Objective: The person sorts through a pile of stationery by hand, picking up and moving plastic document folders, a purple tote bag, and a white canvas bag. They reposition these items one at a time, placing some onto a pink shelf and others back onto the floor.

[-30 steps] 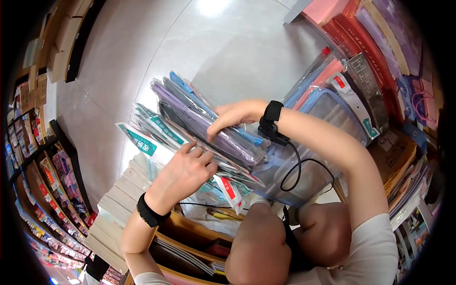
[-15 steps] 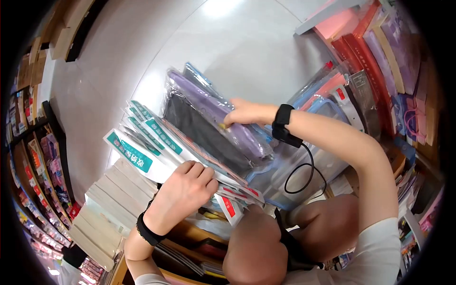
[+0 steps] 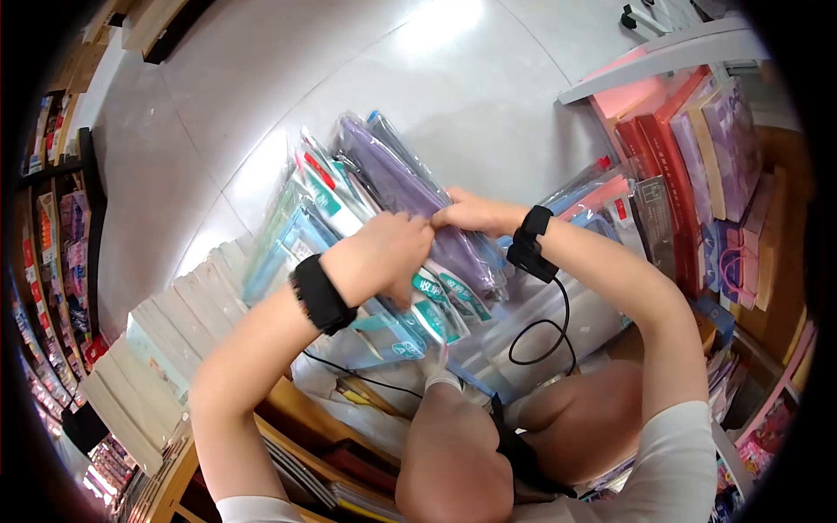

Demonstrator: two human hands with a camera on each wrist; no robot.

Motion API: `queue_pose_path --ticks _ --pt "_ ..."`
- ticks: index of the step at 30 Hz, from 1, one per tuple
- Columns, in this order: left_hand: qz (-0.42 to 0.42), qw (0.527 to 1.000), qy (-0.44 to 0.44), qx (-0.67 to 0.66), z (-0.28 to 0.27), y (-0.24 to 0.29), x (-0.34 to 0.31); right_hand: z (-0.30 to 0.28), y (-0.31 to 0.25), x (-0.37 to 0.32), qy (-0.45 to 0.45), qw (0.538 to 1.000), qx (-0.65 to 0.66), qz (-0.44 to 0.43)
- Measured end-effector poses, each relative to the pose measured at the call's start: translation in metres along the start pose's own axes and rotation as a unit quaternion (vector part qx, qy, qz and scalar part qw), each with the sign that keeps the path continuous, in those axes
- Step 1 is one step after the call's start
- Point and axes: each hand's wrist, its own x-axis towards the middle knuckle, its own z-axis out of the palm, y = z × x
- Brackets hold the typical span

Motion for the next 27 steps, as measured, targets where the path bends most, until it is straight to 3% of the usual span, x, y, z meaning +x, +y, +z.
queue_pose_path --ticks 3,5,13,17,22,27 --pt "-0.004 0.994 -0.105 0.034 0.002 0.0 0.012 -0.001 0.001 -0.003 -0.004 1.0 0.018 -0.005" --pt "0.029 0.994 -0.055 0.085 0.005 0.0 0.009 -0.004 0.003 -0.002 0.013 1.0 0.026 -0.005" --pt "0.022 0.994 -0.097 0.052 0.011 0.0 0.016 -0.006 -0.001 -0.006 0.014 0.999 0.032 0.01" --pt "0.009 0.994 -0.103 0.045 0.011 0.005 0.013 -0.005 -0.007 -0.01 0.0 1.0 -0.025 -0.002" --pt "-0.007 0.996 -0.075 0.05 0.006 0.019 -0.005 -0.004 -0.029 -0.03 0.01 0.999 -0.034 -0.024" --pt "-0.003 0.996 -0.025 0.081 0.004 0.023 -0.019 -0.014 -0.071 -0.082 0.109 0.985 -0.132 0.009"
